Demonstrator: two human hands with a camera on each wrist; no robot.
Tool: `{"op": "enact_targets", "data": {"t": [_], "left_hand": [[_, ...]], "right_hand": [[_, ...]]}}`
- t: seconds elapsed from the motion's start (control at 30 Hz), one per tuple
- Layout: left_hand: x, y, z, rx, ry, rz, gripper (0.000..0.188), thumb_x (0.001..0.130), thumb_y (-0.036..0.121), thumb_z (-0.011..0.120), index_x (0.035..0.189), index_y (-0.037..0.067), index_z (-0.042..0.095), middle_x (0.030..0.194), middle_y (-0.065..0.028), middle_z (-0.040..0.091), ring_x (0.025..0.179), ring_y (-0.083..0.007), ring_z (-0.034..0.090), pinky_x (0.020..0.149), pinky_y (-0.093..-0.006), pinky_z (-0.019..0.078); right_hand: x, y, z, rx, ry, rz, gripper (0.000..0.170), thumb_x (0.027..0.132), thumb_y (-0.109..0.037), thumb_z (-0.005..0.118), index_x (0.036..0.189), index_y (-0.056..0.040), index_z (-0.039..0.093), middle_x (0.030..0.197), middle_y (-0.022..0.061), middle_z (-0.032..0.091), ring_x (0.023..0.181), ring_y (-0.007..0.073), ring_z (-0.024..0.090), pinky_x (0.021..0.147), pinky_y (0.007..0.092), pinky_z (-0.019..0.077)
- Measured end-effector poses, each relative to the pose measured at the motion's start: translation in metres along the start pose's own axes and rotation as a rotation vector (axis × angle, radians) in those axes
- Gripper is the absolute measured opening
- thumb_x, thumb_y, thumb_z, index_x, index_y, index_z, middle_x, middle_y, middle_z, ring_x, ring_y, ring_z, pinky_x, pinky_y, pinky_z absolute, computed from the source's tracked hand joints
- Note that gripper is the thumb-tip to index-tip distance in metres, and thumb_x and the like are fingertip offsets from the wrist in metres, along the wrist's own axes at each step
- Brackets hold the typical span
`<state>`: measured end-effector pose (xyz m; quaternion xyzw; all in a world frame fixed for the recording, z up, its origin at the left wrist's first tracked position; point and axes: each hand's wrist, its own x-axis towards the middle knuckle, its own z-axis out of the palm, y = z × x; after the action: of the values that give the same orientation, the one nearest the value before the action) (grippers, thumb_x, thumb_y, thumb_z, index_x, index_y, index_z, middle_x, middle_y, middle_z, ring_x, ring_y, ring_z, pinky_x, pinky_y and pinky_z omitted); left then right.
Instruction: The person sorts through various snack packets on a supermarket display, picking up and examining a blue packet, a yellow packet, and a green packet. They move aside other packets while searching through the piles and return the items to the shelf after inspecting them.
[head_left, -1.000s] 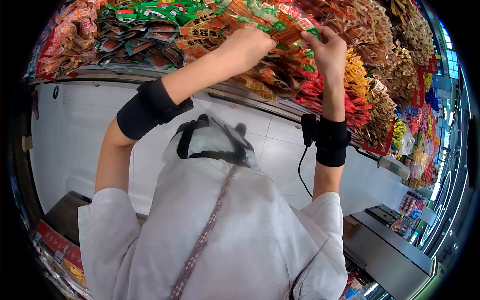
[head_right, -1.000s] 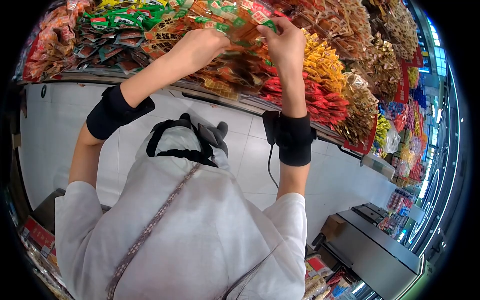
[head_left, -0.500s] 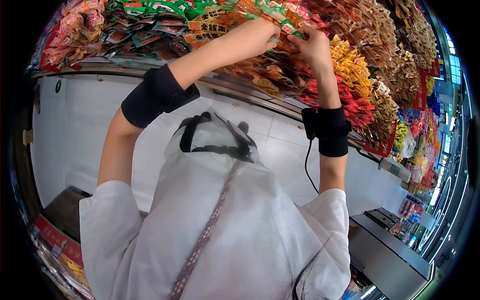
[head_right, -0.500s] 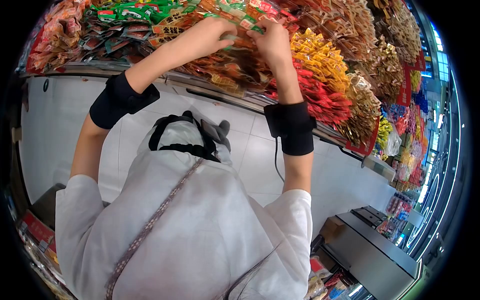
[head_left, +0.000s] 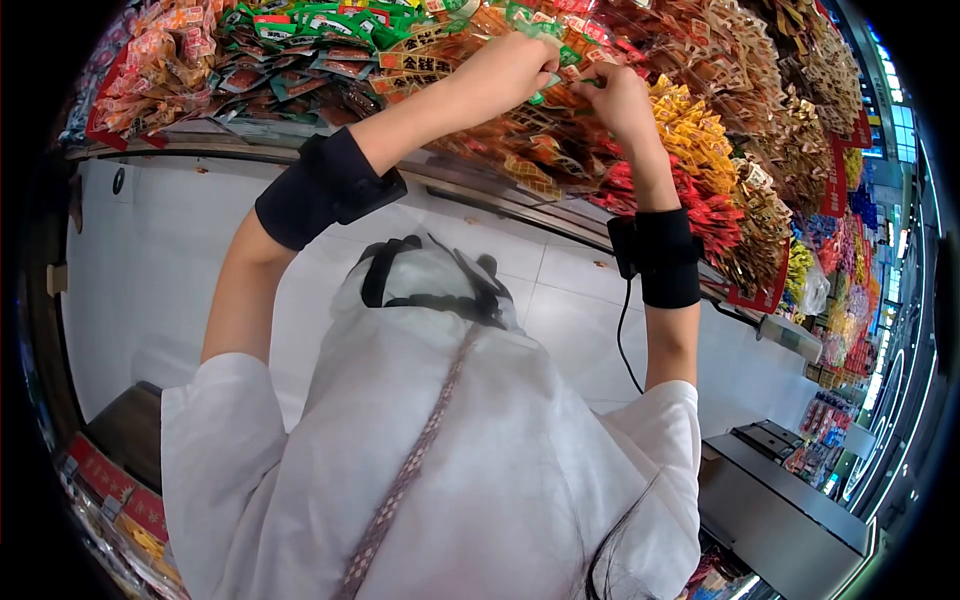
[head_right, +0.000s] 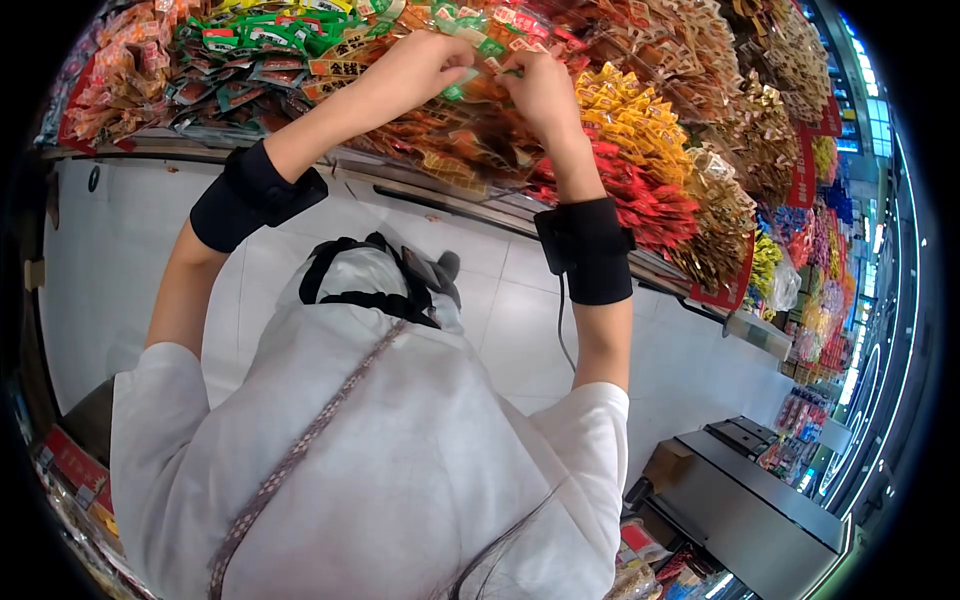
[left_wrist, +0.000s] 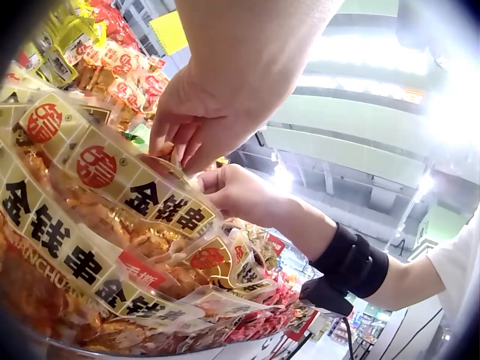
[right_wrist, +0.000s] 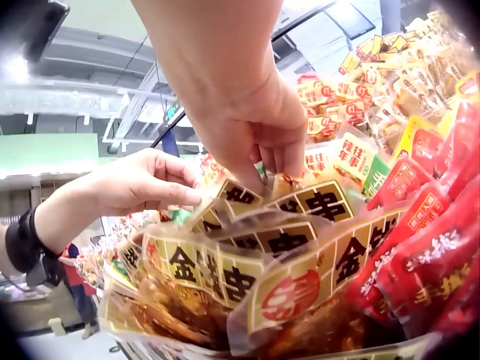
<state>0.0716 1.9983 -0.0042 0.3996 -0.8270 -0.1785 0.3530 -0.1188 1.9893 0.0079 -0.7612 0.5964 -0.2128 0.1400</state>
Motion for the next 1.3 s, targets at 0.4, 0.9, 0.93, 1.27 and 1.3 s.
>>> {"op": "enact_targets", "data": {"t": [0.4, 0.9, 0.93, 1.27, 1.3], "left_hand": [[0.000, 0.069, -0.109, -0.516, 0.042, -0.073, 0.022, 0.086, 0.014, 0.054, 0.102, -0.001, 0.061, 0.083, -0.0099, 0.063, 0.076, -0.0126, 0.060, 0.064, -0.0245, 0.0470], [-0.076, 0.066, -0.068, -0.402, 0.144, -0.022, 0.037, 0.073, 0.010, 0.071, 0.107, 0.004, 0.058, 0.101, -0.0062, 0.059, 0.081, -0.0122, 0.058, 0.073, -0.0256, 0.0500], [-0.078, 0.067, -0.068, -0.435, 0.134, -0.056, 0.033, 0.075, 0.009, 0.070, 0.106, 0.003, 0.059, 0.099, -0.0063, 0.061, 0.079, -0.0111, 0.059, 0.073, -0.0253, 0.0498], [-0.074, 0.043, -0.063, -1.369, -0.123, -0.556, 0.023, 0.086, 0.013, 0.058, 0.104, -0.002, 0.059, 0.094, -0.0055, 0.063, 0.081, -0.0095, 0.060, 0.071, -0.0231, 0.0507], [-0.074, 0.042, -0.067, -1.470, -0.198, -0.592, 0.030, 0.083, 0.016, 0.062, 0.105, -0.005, 0.057, 0.097, -0.0077, 0.060, 0.087, -0.0133, 0.060, 0.075, -0.0265, 0.0510]], "right_hand": [[-0.077, -0.077, -0.069, 0.832, 0.061, 0.087, 0.027, 0.082, -0.013, 0.064, 0.106, -0.0011, 0.058, 0.084, 0.0068, 0.064, 0.072, 0.0109, 0.061, 0.065, 0.0229, 0.0480], [-0.135, -0.082, -0.021, 1.245, -0.005, 0.244, 0.016, 0.083, -0.008, 0.060, 0.093, 0.0031, 0.054, 0.080, 0.0116, 0.064, 0.066, 0.0179, 0.063, 0.060, 0.0263, 0.0494], [-0.137, -0.080, -0.019, 1.222, -0.003, 0.246, 0.015, 0.083, -0.007, 0.061, 0.092, 0.0028, 0.054, 0.080, 0.0116, 0.064, 0.067, 0.0178, 0.063, 0.060, 0.0265, 0.0496], [-0.150, -0.068, -0.016, 1.335, -0.043, 0.249, 0.015, 0.080, -0.002, 0.060, 0.091, 0.0021, 0.051, 0.079, 0.0120, 0.063, 0.066, 0.0187, 0.063, 0.063, 0.0317, 0.0531], [-0.152, -0.064, -0.013, 1.400, -0.067, 0.248, 0.015, 0.080, -0.003, 0.060, 0.092, 0.0022, 0.051, 0.078, 0.0117, 0.063, 0.065, 0.0189, 0.063, 0.064, 0.0326, 0.0536]]}}
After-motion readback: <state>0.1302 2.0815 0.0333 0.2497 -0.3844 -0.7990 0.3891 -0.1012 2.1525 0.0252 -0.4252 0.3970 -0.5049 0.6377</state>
